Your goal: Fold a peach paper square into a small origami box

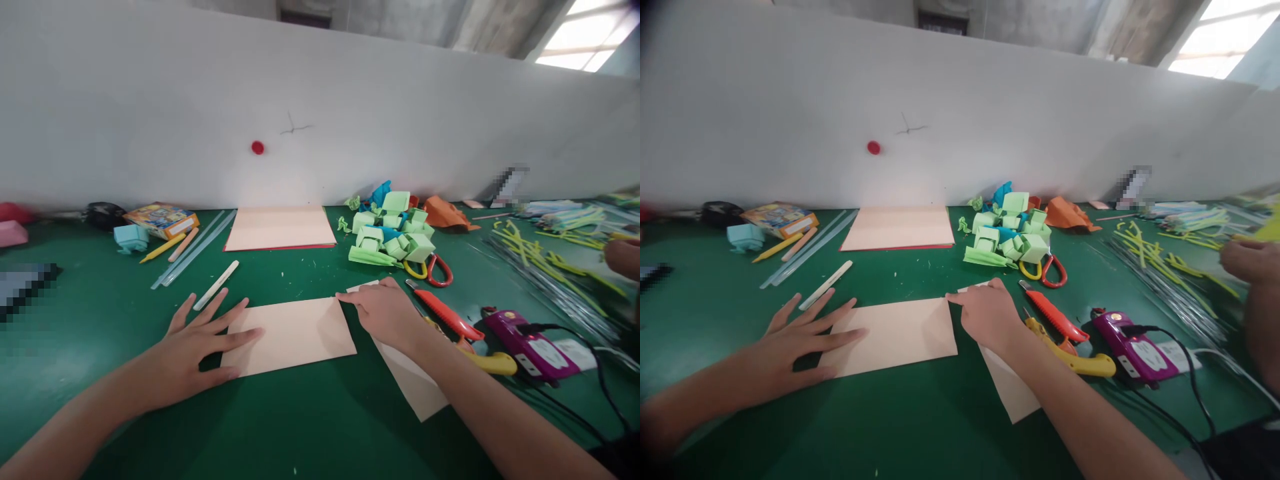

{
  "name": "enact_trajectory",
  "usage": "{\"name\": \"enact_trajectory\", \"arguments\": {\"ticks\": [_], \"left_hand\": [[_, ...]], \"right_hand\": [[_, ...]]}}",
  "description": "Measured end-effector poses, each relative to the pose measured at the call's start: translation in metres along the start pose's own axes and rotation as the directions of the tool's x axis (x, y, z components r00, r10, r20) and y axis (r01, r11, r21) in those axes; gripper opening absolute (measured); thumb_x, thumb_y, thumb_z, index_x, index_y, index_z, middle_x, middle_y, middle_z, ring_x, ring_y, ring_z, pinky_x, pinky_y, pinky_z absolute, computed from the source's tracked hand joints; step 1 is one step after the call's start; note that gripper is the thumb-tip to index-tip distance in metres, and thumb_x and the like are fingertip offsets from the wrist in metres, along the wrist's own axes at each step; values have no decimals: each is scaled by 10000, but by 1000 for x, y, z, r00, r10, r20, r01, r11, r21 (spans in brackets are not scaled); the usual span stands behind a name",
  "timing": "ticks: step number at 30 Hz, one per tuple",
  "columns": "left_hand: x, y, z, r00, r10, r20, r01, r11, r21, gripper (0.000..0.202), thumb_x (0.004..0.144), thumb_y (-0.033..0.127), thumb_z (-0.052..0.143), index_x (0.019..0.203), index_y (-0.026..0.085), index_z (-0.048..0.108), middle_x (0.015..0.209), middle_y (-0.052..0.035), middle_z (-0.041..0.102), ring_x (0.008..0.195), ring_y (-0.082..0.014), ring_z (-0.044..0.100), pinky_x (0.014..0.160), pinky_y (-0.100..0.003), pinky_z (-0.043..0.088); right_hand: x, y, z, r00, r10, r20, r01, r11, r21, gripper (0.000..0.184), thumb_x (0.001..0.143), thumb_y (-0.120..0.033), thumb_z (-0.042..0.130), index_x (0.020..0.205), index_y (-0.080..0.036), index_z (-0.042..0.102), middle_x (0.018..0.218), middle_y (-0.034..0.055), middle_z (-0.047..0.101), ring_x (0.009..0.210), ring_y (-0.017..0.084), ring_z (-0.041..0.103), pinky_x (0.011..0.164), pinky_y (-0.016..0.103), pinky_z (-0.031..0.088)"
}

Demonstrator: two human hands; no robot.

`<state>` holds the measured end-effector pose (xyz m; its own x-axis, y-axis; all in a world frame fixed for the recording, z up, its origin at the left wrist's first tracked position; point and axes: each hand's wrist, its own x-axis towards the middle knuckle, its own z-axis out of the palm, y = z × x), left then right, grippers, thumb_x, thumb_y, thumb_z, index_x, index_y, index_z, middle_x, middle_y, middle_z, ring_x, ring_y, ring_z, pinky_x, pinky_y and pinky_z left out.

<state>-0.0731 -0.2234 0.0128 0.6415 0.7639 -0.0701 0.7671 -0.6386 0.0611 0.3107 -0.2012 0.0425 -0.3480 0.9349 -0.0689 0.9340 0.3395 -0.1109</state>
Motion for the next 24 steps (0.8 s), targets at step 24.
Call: {"name": "enact_trajectory", "arguments": {"ticks": [24], "left_hand": [[-12,31,-3,986,-71,-151,55,993,-105,756,854,472,691,1544,490,383,1655,26,353,1509,-377,334,1234,-611,91]], "right_hand": [[-14,-35,16,865,-495,-80,501,846,182,704,936,-571,599,1527,-224,440,1567,112,469,1382,344,371,1150,541,189]]}}
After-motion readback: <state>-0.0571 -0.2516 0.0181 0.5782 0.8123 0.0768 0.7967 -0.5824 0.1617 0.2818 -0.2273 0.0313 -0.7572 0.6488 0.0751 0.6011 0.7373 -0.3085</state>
